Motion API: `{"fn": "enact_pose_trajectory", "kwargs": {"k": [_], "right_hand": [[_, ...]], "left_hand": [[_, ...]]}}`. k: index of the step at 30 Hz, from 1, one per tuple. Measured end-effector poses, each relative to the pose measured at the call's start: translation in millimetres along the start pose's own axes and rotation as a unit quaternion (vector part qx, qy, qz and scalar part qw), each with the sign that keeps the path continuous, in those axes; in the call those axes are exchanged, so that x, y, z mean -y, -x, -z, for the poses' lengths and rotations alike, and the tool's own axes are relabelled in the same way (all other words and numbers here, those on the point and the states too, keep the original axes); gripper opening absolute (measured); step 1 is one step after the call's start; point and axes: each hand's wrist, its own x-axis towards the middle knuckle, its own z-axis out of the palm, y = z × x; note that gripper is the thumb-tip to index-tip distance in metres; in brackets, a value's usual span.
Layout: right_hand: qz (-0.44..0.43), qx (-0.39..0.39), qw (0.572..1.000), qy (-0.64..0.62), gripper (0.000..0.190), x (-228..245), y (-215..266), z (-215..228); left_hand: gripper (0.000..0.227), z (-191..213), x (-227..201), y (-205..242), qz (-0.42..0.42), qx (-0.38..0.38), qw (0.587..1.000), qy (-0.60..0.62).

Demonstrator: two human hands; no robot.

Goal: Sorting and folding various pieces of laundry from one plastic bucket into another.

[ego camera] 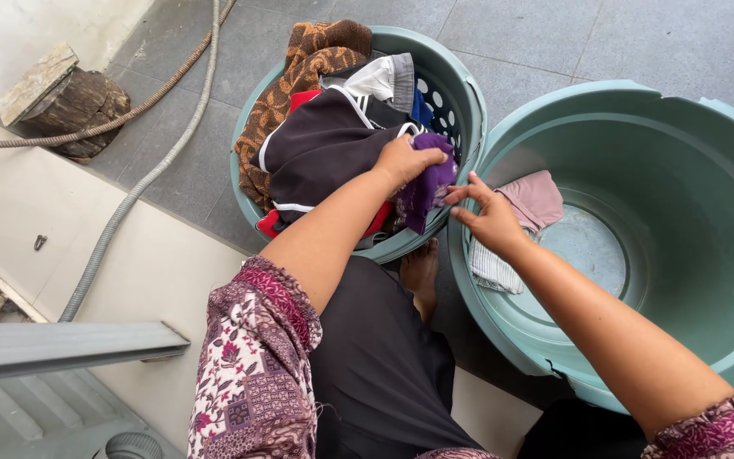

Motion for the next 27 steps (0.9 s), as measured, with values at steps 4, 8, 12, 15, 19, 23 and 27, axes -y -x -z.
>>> {"fn": "enact_pose_trajectory", "kwargs": {"k": [4, 8, 12, 15, 19, 23, 27], "right_hand": [[-0.059, -0.061, 0.992, -0.095, 0.022, 1.3, -9.1, 0.7], [-0.059, -0.077, 0.988, -0.117, 0.036, 34.0, -8.3, 14.7], [-0.041, -0.037, 0.963, -0.265, 0.073, 59.7, -8.4, 14.2], [-0.056, -0.055, 0.948, -0.310, 0.064, 53.4, -9.7, 11.7], [-0.094, -0.046, 0.929, -0.356, 0.081, 56.5, -15.4, 25.8], [-0.086, -0.090, 0.955, -0.270, 0.082, 74.0, -12.7, 42.3], [-0.108, -0.118, 0.980, -0.117, 0.034, 71.6, -5.2, 63.5]], "left_hand": [[0.052, 7.9, -2.2, -20.0, -0.005, -0.054, 0.996, 0.075], [0.052, 34.8, -37.4, 24.4, -0.004, -0.034, 0.953, 0.299], [0.036, 39.1, -57.7, 55.2, -0.060, 0.073, 0.909, 0.405], [0.081, 27.8, -66.1, 59.8, -0.010, 0.089, 0.892, 0.444], [0.086, 16.5, -72.3, 65.5, -0.024, 0.118, 0.901, 0.418], [0.064, -5.3, -71.0, 59.3, -0.104, 0.103, 0.933, 0.329], [0.039, -17.3, -75.6, 63.9, -0.189, 0.085, 0.938, 0.279]]}}
